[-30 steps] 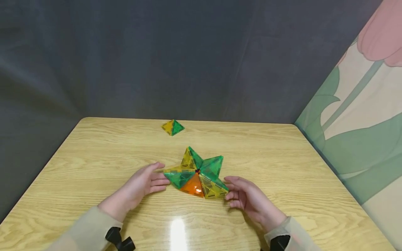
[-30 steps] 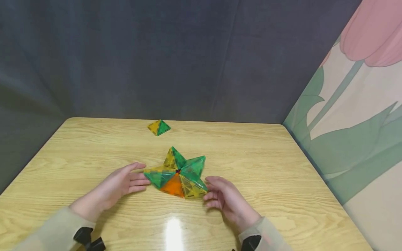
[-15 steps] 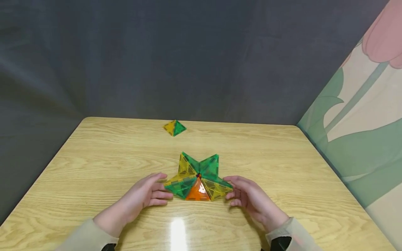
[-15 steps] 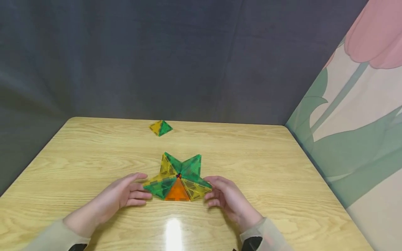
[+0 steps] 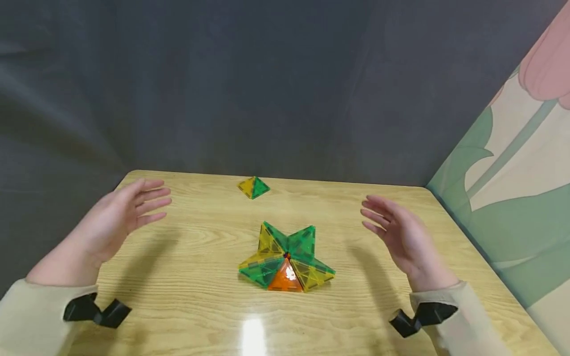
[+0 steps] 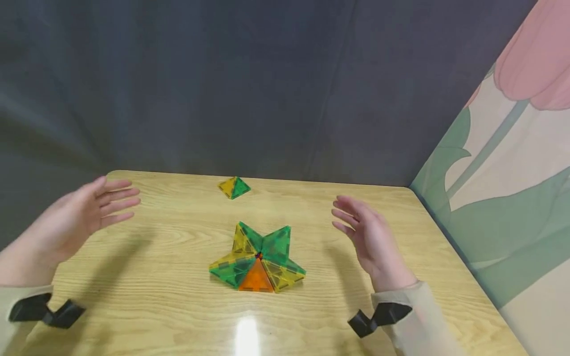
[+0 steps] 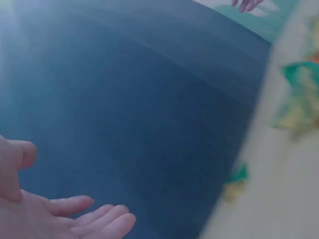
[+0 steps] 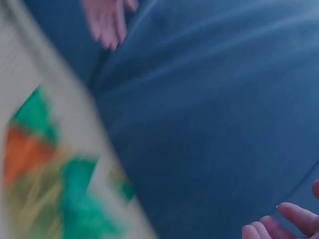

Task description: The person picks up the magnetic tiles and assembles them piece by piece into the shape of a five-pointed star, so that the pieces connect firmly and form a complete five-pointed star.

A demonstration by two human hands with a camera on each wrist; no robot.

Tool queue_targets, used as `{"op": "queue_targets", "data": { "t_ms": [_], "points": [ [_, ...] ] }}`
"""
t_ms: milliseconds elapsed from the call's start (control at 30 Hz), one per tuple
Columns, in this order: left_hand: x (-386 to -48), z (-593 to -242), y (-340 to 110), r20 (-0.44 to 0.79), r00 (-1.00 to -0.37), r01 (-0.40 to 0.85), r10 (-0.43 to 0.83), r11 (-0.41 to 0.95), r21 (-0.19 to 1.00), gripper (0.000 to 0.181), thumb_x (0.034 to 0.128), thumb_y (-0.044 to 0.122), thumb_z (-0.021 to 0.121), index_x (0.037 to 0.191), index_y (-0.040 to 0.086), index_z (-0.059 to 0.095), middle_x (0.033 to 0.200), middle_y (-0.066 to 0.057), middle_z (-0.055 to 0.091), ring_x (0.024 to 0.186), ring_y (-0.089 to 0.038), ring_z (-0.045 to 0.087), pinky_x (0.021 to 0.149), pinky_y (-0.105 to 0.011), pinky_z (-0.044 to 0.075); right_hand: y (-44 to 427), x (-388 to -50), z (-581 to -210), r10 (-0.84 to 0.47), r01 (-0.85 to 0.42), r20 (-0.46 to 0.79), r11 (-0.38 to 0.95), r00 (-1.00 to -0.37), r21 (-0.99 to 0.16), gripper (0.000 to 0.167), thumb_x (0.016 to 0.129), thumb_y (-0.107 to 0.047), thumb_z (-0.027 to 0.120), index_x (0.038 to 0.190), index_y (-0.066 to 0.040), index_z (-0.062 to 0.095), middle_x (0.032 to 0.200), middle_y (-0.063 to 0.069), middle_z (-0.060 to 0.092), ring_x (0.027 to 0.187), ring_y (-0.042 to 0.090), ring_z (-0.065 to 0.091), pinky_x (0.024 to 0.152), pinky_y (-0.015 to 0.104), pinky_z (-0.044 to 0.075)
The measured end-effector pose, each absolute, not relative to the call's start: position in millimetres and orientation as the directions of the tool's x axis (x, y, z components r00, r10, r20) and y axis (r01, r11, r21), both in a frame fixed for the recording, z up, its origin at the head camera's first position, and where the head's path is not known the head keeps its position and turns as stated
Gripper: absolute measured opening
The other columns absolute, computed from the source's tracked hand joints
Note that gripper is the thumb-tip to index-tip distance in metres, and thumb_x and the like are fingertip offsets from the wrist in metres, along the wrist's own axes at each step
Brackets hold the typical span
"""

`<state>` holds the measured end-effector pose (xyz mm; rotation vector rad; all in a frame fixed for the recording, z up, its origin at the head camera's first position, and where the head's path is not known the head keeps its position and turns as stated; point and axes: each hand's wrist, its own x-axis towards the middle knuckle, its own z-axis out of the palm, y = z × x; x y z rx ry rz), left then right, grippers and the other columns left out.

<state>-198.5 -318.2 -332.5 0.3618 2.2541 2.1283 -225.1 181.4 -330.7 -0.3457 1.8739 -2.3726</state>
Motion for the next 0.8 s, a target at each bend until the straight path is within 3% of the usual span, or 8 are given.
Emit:
{"op": "queue_targets", "data": {
  "t_ms": [67, 133, 233, 300, 567, 700, 800],
  "points": [
    [-205.8, -317.9, -320.9, 0.177, -0.968, 0.173, 0.177, -0.039, 0.984, 0.069, 0.1078, 0.040, 0.035, 0.152, -0.010, 0.017, 0.145, -0.014, 0.042, 0.119, -0.007, 0.056, 0.092, -0.022, 0.051, 168.6, -227.9, -309.1, -0.258, -0.079, 0.167, -0.320, -0.952, -0.944, 0.034, 0.107, -0.023, 0.045, 0.128, -0.003, 0.062, 0.128, 0.007, 0.062, 0.121, 0.023, 0.057, 0.101, 0.032, 0.047],
    [-212.7, -303.2, -314.9, 0.188, -0.965, 0.172, 0.182, -0.104, 0.980, 0.070, 0.1071, 0.040, 0.038, 0.153, -0.008, 0.015, 0.148, -0.014, 0.040, 0.129, -0.015, 0.050, 0.098, -0.024, 0.048, 150.1, -232.9, -291.7, -0.307, -0.068, 0.173, -0.324, -0.936, -0.944, 0.042, 0.108, -0.025, 0.042, 0.138, 0.002, 0.050, 0.138, 0.013, 0.054, 0.128, 0.028, 0.050, 0.106, 0.033, 0.043],
    [-229.7, -286.5, -293.0, 0.152, -0.970, 0.134, 0.192, -0.106, 0.985, 0.076, 0.1052, 0.047, 0.039, 0.155, -0.004, 0.013, 0.158, -0.021, 0.023, 0.141, -0.026, 0.035, 0.110, -0.032, 0.038, 117.4, -250.3, -277.7, -0.372, -0.006, 0.115, -0.281, -0.921, -0.960, 0.055, 0.108, -0.029, 0.039, 0.151, 0.005, 0.029, 0.149, 0.020, 0.040, 0.136, 0.032, 0.041, 0.110, 0.035, 0.038],
    [-248.3, -283.8, -276.7, 0.110, -0.975, 0.098, 0.194, -0.073, 0.993, 0.079, 0.1041, 0.051, 0.038, 0.156, -0.002, 0.013, 0.159, -0.021, 0.021, 0.144, -0.031, 0.028, 0.115, -0.038, 0.029, 96.5, -270.9, -277.7, -0.386, 0.054, 0.052, -0.258, -0.921, -0.965, 0.058, 0.108, -0.030, 0.038, 0.153, 0.004, 0.022, 0.152, 0.023, 0.034, 0.137, 0.033, 0.039, 0.111, 0.037, 0.037],
    [-340.9, -331.7, -244.7, -0.145, -0.985, -0.148, 0.091, -0.027, 0.989, 0.072, 0.1067, 0.048, 0.030, 0.157, -0.001, 0.011, 0.160, -0.021, 0.020, 0.145, -0.031, 0.025, 0.117, -0.041, 0.025, 33.7, -364.6, -319.6, -0.179, 0.285, -0.239, -0.303, -0.954, -0.909, 0.075, 0.104, -0.036, 0.050, 0.157, -0.001, 0.009, 0.148, 0.024, 0.032, 0.135, 0.034, 0.038, 0.108, 0.039, 0.041],
    [-369.3, -358.9, -235.9, -0.242, -0.968, -0.241, 0.064, 0.024, 0.970, 0.071, 0.1072, 0.047, 0.027, 0.157, 0.001, 0.007, 0.161, -0.020, 0.016, 0.146, -0.034, 0.020, 0.118, -0.044, 0.022, 14.9, -387.5, -347.7, -0.149, 0.354, -0.325, -0.263, -0.934, -0.897, 0.077, 0.104, -0.040, 0.049, 0.159, -0.007, 0.006, 0.153, 0.025, 0.027, 0.139, 0.035, 0.032, 0.110, 0.040, 0.037],
    [-383.4, -374.3, -227.1, -0.296, -0.954, -0.293, 0.054, 0.062, 0.954, 0.074, 0.1064, 0.050, 0.028, 0.158, 0.002, 0.004, 0.161, -0.021, 0.015, 0.146, -0.034, 0.018, 0.118, -0.043, 0.021, 6.4, -394.9, -364.1, -0.183, 0.363, -0.334, -0.152, -0.924, -0.919, 0.075, 0.104, -0.045, 0.044, 0.160, -0.013, 0.004, 0.158, 0.026, 0.016, 0.145, 0.037, 0.021, 0.115, 0.045, 0.029]
  ]
}}
